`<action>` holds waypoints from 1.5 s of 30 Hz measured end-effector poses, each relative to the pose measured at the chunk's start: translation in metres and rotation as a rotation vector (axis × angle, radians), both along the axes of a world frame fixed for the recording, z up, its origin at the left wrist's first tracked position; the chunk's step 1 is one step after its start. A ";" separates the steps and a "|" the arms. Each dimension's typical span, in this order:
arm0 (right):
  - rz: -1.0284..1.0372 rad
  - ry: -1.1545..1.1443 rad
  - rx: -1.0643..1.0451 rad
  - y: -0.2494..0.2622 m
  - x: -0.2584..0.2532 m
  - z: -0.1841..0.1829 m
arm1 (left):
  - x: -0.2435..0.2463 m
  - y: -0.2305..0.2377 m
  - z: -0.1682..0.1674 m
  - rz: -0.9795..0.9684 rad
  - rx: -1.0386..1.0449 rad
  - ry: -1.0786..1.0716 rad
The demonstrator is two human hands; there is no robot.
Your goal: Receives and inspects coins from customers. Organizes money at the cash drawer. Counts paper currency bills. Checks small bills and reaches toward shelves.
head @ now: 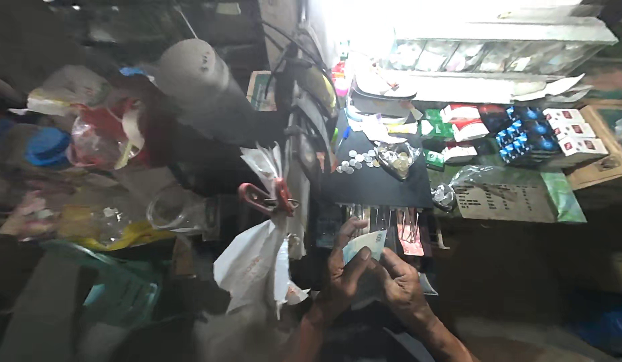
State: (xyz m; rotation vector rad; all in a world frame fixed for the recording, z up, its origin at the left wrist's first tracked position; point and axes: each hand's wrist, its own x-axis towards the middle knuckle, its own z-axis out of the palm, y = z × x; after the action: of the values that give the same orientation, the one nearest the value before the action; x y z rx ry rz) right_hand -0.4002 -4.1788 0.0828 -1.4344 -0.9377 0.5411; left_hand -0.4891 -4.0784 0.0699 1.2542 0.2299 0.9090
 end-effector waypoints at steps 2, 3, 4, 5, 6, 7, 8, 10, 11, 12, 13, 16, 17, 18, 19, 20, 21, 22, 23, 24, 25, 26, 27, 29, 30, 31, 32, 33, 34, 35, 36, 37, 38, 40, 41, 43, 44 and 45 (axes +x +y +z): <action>0.076 0.090 -0.029 -0.001 0.000 0.004 | -0.002 0.004 0.002 -0.047 0.026 -0.050; 0.107 0.102 -0.025 0.000 -0.001 0.004 | -0.003 0.005 0.004 -0.071 0.029 -0.073; 0.138 0.088 -0.009 0.001 0.000 0.003 | -0.005 0.006 0.006 -0.089 0.018 -0.083; 0.158 0.045 0.009 0.004 0.000 0.002 | -0.008 0.007 0.009 -0.093 0.005 -0.070; 0.159 -0.015 0.029 0.006 0.000 0.001 | -0.015 0.007 0.011 -0.095 0.005 -0.035; 0.149 -0.069 0.052 0.008 -0.001 0.001 | -0.022 0.007 0.014 -0.081 0.015 0.024; 0.124 -0.113 0.070 0.010 -0.001 0.003 | -0.030 0.005 0.016 -0.030 0.037 0.127; 0.068 -0.163 0.091 0.013 -0.001 0.007 | -0.046 0.003 0.016 0.097 0.135 0.316; 0.050 -0.175 0.093 0.014 -0.003 0.009 | -0.052 0.002 0.012 0.161 0.199 0.364; 0.045 -0.179 0.084 0.012 -0.006 0.012 | -0.058 0.001 0.011 0.219 0.257 0.379; 0.049 -0.167 0.071 0.010 -0.009 0.015 | -0.064 -0.001 0.012 0.249 0.296 0.380; 0.115 -0.087 0.079 0.000 -0.014 0.020 | -0.080 0.000 0.020 0.178 0.310 0.307; 0.197 -0.092 0.116 -0.003 -0.009 0.016 | -0.083 0.001 0.020 0.129 0.302 0.258; 0.265 -0.096 0.143 -0.005 -0.006 0.015 | -0.086 0.002 0.017 0.101 0.300 0.202; 0.298 -0.073 0.154 -0.006 -0.008 0.016 | -0.087 0.002 0.014 0.082 0.298 0.153; 0.308 -0.034 0.152 -0.008 -0.012 0.019 | -0.089 0.002 0.012 0.069 0.296 0.118; 0.305 0.006 0.151 -0.010 -0.016 0.021 | -0.091 0.002 0.013 0.063 0.299 0.095; 0.296 0.035 0.158 -0.012 -0.021 0.022 | -0.094 0.003 0.014 0.058 0.309 0.084; 0.278 0.041 0.169 -0.012 -0.025 0.021 | -0.096 0.004 0.015 0.059 0.316 0.084; 0.254 0.016 0.177 -0.013 -0.029 0.021 | -0.099 0.004 0.018 0.057 0.307 0.092; 0.225 -0.032 0.188 -0.013 -0.032 0.021 | -0.100 0.003 0.021 0.049 0.272 0.099; 0.187 -0.087 0.201 -0.014 -0.033 0.020 | -0.101 0.003 0.024 0.034 0.213 0.108; 0.138 -0.132 0.217 -0.015 -0.034 0.020 | -0.100 0.002 0.025 0.022 0.146 0.116; 0.049 -0.218 0.254 -0.016 -0.035 0.019 | -0.098 0.001 0.025 -0.013 0.052 0.116; 0.012 -0.250 0.266 -0.016 -0.036 0.019 | -0.097 0.001 0.023 -0.027 0.044 0.113; -0.025 -0.278 0.271 -0.015 -0.037 0.018 | -0.096 -0.001 0.023 -0.044 0.048 0.124; -0.062 -0.309 0.266 -0.014 -0.040 0.017 | -0.094 -0.003 0.024 -0.059 0.054 0.150; -0.099 -0.344 0.253 -0.014 -0.043 0.016 | -0.093 -0.007 0.025 -0.077 0.058 0.183; -0.128 -0.379 0.241 -0.013 -0.046 0.014 | -0.092 -0.009 0.025 -0.103 0.050 0.208; -0.144 -0.408 0.239 -0.011 -0.048 0.012 | -0.092 -0.011 0.024 -0.126 0.037 0.213; -0.153 -0.428 0.240 -0.010 -0.049 0.010 | -0.092 -0.011 0.022 -0.132 0.024 0.206; -0.153 -0.435 0.243 -0.009 -0.049 0.008 | -0.091 -0.010 0.021 -0.131 0.022 0.191; -0.143 -0.428 0.244 -0.009 -0.049 0.008 | -0.090 -0.009 0.019 -0.121 0.025 0.180; -0.120 -0.359 0.233 -0.010 -0.050 0.010 | -0.087 -0.010 0.017 -0.085 0.038 0.173; -0.117 -0.289 0.216 -0.011 -0.050 0.013 | -0.084 -0.011 0.016 -0.062 0.045 0.173; -0.130 -0.079 0.164 -0.011 -0.050 0.018 | -0.078 -0.011 0.016 -0.009 0.049 0.187; -0.140 0.021 0.140 -0.010 -0.048 0.018 | -0.073 -0.011 0.015 0.023 0.057 0.194; -0.138 0.093 0.107 -0.009 -0.046 0.017 | -0.067 -0.011 0.013 0.061 0.071 0.203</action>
State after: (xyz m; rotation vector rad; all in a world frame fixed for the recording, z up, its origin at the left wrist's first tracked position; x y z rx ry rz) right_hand -0.4461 -4.1874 0.0996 -1.3551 -0.7762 0.4449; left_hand -0.5560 -4.0898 0.0830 1.4127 0.4012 0.8479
